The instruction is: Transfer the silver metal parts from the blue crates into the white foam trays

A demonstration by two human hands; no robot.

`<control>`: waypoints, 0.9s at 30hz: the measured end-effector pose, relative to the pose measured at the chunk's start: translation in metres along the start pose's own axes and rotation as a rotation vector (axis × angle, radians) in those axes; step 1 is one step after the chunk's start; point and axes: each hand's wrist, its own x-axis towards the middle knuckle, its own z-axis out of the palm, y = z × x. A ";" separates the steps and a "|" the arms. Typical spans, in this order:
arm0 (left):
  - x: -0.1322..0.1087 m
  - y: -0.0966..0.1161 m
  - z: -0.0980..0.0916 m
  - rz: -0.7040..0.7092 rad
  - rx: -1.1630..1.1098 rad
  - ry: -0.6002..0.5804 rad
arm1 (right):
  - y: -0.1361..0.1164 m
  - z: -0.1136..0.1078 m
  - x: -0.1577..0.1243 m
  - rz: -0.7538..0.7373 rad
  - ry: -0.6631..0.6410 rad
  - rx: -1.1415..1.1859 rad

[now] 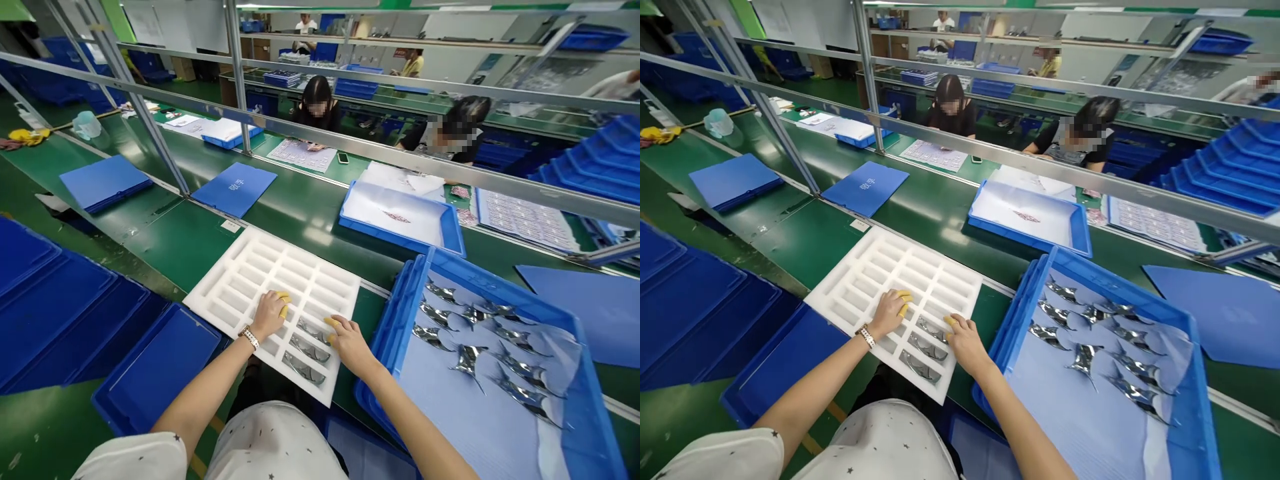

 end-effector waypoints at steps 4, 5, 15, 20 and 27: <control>-0.003 -0.004 0.000 0.024 -0.035 0.030 | -0.027 -0.010 0.007 0.089 -0.117 -0.075; -0.004 -0.008 0.001 0.022 -0.077 0.045 | -0.032 -0.014 0.008 0.092 -0.124 -0.086; 0.072 0.040 0.006 0.175 -0.203 0.135 | 0.091 -0.048 -0.154 0.661 0.243 -0.101; 0.119 0.197 0.054 0.485 -0.071 -0.044 | 0.168 -0.024 -0.225 0.806 0.235 -0.223; 0.135 0.296 0.131 0.519 0.369 -0.382 | 0.220 -0.023 -0.218 0.673 0.262 -0.326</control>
